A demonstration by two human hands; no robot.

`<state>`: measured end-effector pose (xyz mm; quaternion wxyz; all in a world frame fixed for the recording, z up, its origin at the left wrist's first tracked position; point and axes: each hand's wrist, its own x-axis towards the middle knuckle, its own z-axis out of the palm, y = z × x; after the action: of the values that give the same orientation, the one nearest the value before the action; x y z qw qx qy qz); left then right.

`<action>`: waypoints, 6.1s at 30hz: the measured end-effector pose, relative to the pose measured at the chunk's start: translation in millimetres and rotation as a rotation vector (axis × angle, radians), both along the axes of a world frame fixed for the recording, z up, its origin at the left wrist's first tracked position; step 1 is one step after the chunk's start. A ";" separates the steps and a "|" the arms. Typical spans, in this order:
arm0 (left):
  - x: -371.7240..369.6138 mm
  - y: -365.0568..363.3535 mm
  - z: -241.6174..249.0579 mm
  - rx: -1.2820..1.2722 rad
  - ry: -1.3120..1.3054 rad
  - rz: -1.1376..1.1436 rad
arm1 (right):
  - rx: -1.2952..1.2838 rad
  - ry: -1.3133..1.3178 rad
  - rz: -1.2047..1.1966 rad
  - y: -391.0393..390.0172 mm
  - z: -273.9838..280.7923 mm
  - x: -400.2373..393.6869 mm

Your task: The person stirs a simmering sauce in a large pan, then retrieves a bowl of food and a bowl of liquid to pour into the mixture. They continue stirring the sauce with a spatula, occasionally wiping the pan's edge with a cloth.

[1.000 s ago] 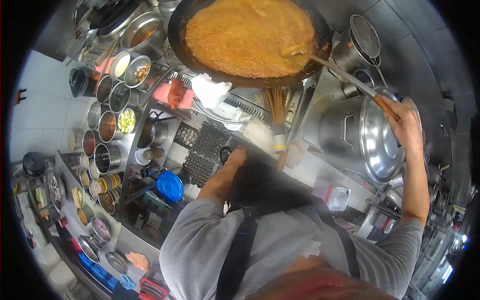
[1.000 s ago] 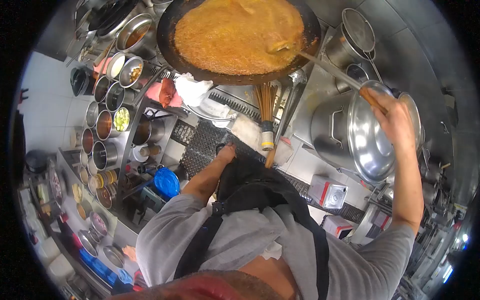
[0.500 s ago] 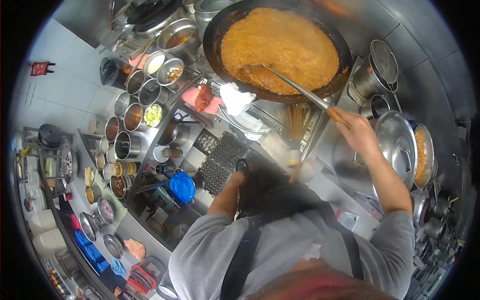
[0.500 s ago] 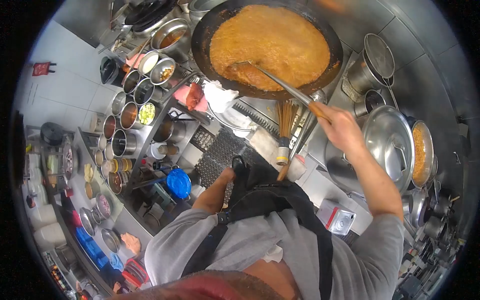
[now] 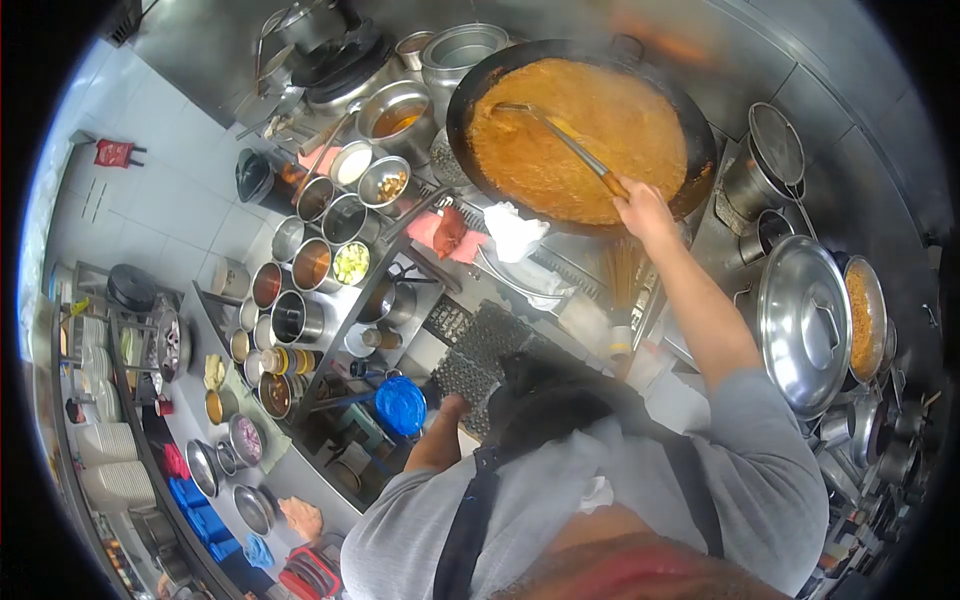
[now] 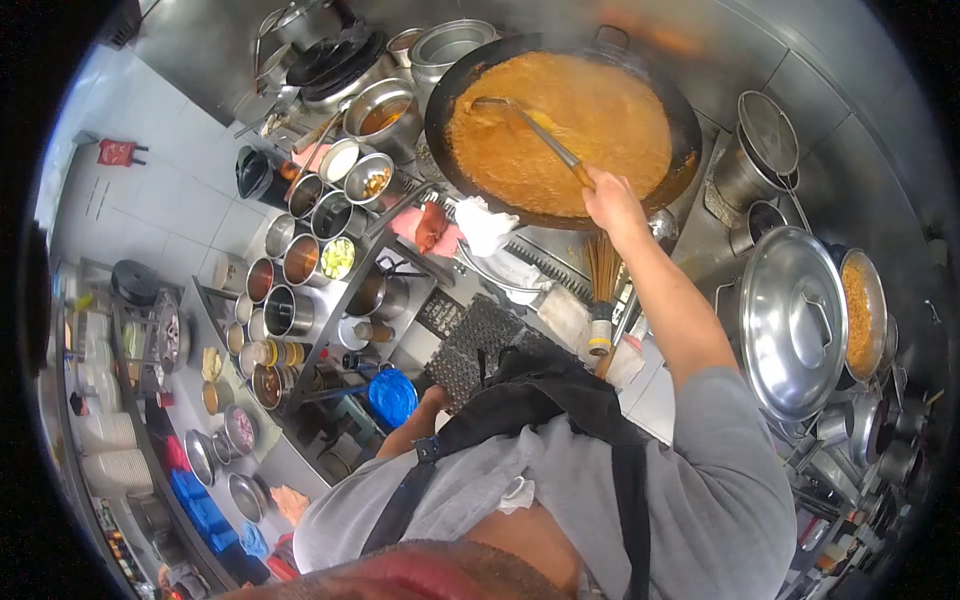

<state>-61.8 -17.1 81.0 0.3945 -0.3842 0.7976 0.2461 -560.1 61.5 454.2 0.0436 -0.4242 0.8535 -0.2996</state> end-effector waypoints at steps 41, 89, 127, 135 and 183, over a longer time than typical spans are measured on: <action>-251.0 121.3 -51.6 0.029 0.588 -0.380 | 0.356 0.217 0.059 183.0 94.4 37.8; -57.4 -131.9 -3.6 0.065 0.031 -0.225 | 0.325 0.216 -0.188 209.5 125.4 80.4; 9.4 -106.3 -41.8 -0.010 0.159 -0.161 | 0.192 0.340 -0.457 61.9 34.1 -56.6; -0.8 -113.4 -78.7 0.216 0.072 -0.010 | 0.258 0.224 -0.430 167.4 107.1 -7.6; 52.3 -105.8 -50.1 -0.024 0.127 -0.070 | -0.017 -0.033 -0.346 -102.6 17.0 -25.1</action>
<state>-9.6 -122.9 31.0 0.3468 -0.3445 0.8368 0.2465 -585.2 -41.1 471.2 0.0018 -0.2663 0.9103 -0.3169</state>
